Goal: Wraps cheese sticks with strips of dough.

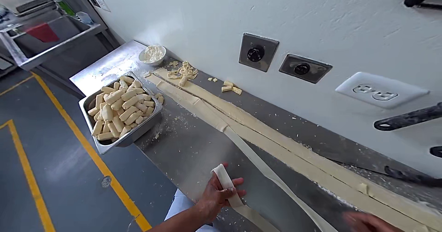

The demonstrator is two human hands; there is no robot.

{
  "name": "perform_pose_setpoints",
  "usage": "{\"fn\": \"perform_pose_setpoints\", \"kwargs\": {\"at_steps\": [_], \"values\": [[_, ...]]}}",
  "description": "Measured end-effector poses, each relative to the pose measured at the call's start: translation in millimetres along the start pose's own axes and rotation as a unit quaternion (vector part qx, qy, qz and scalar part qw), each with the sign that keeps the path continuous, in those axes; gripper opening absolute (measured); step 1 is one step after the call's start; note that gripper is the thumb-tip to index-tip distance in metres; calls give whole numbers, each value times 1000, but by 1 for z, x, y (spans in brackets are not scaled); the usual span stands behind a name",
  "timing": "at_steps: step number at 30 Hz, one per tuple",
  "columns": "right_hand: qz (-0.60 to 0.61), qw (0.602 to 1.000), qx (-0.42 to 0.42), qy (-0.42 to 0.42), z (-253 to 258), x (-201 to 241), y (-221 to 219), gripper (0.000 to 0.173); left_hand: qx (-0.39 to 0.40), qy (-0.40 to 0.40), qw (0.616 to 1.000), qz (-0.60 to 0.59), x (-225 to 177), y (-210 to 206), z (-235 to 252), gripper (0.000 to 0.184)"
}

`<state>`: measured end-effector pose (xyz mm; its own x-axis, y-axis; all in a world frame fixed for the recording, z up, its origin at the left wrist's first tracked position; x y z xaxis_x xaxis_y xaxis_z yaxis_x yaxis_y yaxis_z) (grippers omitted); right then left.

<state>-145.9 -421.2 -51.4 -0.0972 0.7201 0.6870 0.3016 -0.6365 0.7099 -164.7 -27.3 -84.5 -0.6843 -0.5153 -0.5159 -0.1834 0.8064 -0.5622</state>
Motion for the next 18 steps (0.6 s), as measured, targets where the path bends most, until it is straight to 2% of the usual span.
{"fn": "perform_pose_setpoints", "kwargs": {"at_steps": [2,3,4,6,8,10,12,14,16,18], "values": [[24,994,-31,103,53,60,-41,25,-13,3,1000,-6,-4,-4,-1,37],[15,988,-56,144,81,80,-64,21,-36,6,999,-13,-6,-4,0,31],[4,983,-75,170,107,97,-85,19,-61,5,998,-13,-7,-1,3,34],[-11,984,-58,170,156,127,-115,21,-113,-33,992,55,-8,15,10,31],[-31,989,-15,143,198,151,-135,26,-141,-125,962,197,-11,33,10,24],[-50,991,18,121,229,166,-151,32,-145,-215,933,251,-18,41,1,21],[-71,990,23,120,251,177,-164,36,-136,-287,924,214,-27,44,-5,30],[-94,989,41,110,263,185,-172,36,-135,-318,928,136,-33,48,-6,53],[-106,988,42,108,270,190,-176,33,-147,-305,937,88,-34,58,0,76],[-108,987,30,114,274,192,-180,26,-181,-236,950,89,-34,72,3,90]]}}
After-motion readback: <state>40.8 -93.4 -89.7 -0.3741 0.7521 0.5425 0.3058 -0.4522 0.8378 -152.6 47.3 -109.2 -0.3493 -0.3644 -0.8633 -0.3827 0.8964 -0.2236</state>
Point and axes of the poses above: each hand's wrist, its own z-axis towards the middle knuckle, its own y-axis out of the back of the hand, x = y × z, the point moved 4 cm from there along z, towards the middle knuckle, and after that the axes turned 11 degrees about y, right-handed, at the moved point
